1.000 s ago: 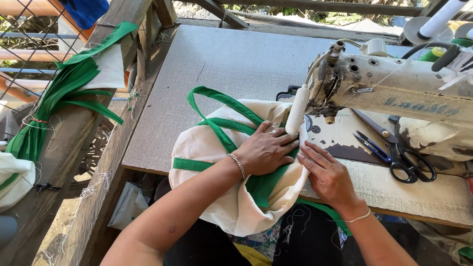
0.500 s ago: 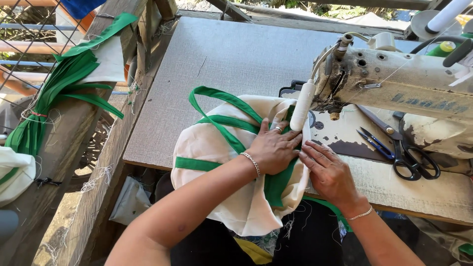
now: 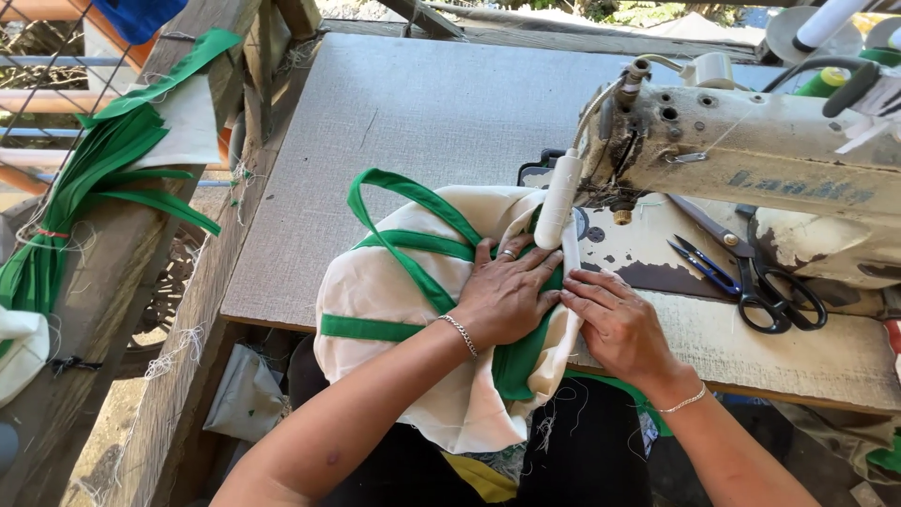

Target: Using an industrial sewing machine to attach green fabric straps to a white canvas tote bag, involving precise alignment and feeding of the material.

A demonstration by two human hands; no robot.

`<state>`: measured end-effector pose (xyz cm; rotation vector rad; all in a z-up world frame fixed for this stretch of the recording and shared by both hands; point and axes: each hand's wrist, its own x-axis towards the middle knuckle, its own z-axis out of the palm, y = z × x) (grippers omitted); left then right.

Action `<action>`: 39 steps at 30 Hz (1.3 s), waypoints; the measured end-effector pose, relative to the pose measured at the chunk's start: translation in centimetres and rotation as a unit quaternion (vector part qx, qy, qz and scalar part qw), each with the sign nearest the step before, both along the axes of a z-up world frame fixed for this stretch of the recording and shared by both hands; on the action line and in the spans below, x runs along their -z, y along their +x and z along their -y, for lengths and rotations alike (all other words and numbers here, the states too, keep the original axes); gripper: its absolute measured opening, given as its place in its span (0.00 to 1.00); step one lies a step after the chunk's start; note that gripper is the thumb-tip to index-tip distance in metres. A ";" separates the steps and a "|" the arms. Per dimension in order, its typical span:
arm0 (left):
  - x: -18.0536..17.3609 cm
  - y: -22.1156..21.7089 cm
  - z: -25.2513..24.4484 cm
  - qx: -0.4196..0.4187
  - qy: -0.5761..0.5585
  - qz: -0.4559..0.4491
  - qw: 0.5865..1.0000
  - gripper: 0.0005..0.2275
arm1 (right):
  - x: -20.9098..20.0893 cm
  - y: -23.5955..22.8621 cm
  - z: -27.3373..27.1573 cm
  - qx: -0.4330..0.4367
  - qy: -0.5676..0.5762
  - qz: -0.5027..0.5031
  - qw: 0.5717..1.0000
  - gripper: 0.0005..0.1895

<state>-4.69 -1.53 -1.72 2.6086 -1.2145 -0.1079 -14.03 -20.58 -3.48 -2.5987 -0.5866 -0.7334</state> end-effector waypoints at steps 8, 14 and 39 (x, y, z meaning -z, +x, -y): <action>-1.5 -0.3 0.1 -0.016 0.015 -0.009 1.000 0.25 | -2.0 0.0 -0.8 -0.014 0.057 0.023 0.998 0.13; -0.3 0.2 0.2 0.004 0.024 -0.010 1.000 0.24 | -1.2 -0.1 -0.3 -0.015 0.036 0.010 0.999 0.16; 1.6 -0.1 0.8 -0.019 -0.079 0.046 0.996 0.22 | -1.1 -0.2 -0.8 -0.036 0.060 0.045 0.997 0.18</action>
